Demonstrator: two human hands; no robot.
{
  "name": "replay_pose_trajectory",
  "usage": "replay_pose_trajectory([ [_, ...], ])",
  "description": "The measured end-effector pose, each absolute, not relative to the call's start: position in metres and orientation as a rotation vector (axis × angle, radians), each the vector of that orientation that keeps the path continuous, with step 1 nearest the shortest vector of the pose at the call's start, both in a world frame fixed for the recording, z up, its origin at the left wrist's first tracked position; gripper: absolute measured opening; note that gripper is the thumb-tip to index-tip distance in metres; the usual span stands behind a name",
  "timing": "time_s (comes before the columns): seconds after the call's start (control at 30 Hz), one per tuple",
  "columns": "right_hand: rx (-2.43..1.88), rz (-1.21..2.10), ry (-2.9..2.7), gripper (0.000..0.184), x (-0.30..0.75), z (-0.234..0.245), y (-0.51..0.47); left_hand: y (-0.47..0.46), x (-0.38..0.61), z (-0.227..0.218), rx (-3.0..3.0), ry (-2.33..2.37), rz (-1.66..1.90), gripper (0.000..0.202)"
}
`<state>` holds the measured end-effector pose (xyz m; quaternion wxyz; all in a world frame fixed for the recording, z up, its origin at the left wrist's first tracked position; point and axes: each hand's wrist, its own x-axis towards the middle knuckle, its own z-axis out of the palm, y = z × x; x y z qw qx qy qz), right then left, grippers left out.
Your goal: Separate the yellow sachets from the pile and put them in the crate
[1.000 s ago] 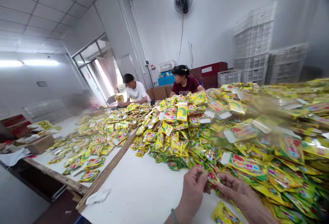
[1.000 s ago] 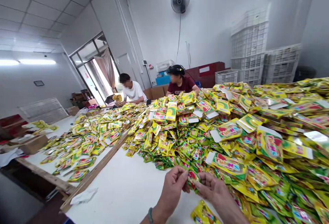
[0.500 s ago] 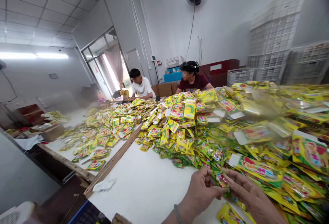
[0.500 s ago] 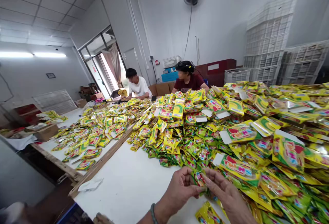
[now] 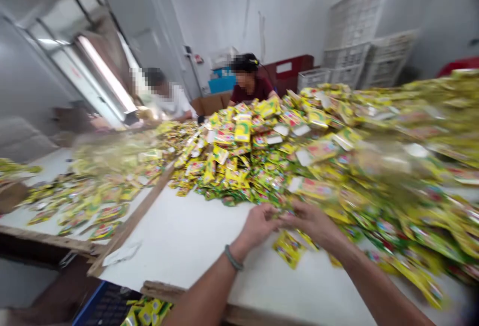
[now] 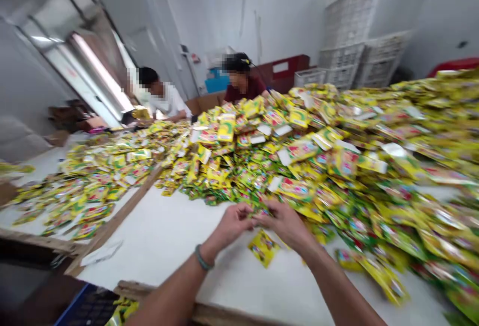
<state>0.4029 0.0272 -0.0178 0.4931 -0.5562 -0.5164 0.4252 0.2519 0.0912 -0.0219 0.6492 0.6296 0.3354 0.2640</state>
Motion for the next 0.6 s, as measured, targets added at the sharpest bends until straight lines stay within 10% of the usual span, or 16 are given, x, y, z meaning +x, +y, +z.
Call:
replay_pose_trajectory([
  [0.3,-1.595,0.441,-0.871,0.036,0.433,-0.012,0.023,0.117,0.271,0.009,1.855,1.032,0.513,0.037],
  [0.6,-1.583,0.556,-0.941,0.038,0.431,-0.023,0.027,0.095,0.302,-0.03,2.403,1.269,0.299,0.024],
])
